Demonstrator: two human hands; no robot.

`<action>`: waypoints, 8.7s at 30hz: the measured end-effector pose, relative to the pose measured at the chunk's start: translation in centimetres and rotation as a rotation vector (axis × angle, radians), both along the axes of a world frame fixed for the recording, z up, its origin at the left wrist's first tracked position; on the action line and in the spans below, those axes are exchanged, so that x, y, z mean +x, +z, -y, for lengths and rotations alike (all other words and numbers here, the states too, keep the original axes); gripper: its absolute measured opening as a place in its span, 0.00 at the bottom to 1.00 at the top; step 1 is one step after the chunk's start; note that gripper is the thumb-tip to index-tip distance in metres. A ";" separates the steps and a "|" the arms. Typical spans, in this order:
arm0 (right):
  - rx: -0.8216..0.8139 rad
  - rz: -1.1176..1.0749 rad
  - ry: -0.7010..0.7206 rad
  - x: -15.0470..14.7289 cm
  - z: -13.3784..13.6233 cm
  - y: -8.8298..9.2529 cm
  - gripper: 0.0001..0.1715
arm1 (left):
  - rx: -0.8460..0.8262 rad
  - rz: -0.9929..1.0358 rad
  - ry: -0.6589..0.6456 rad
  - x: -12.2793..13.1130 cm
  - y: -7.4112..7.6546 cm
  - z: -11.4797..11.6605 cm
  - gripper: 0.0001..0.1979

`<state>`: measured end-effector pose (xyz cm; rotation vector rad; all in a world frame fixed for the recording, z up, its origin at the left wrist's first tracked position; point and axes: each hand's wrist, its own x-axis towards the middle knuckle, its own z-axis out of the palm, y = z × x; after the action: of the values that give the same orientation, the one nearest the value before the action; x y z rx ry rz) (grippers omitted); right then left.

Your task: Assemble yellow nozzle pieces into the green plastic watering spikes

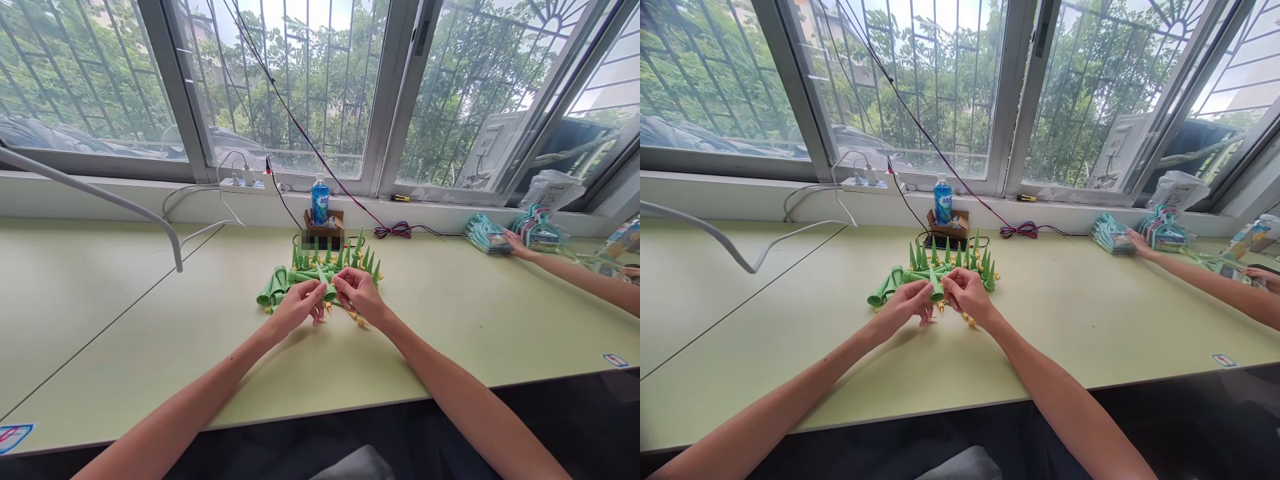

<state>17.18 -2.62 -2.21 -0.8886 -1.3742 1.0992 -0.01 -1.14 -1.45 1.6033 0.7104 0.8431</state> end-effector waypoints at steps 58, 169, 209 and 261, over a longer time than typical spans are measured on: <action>-0.055 0.021 0.052 0.0 -0.3 -0.5 0.16 | 0.639 -0.424 0.127 -0.3 -1.0 -0.2 0.09; 0.252 -0.015 -0.203 -0.6 0.3 0.1 0.16 | 0.074 0.149 0.188 1.2 -0.3 -0.2 0.24; 0.193 0.090 -0.122 -0.5 0.0 -0.6 0.16 | 0.156 0.013 0.101 0.3 0.2 0.0 0.16; 0.232 0.169 -0.220 -0.5 -0.2 -0.9 0.17 | -0.039 0.006 0.055 0.0 0.2 -0.2 0.20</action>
<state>16.71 -2.40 -3.15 -0.9518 -1.4692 0.6949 0.02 -0.94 -1.25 1.5512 0.7647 0.8684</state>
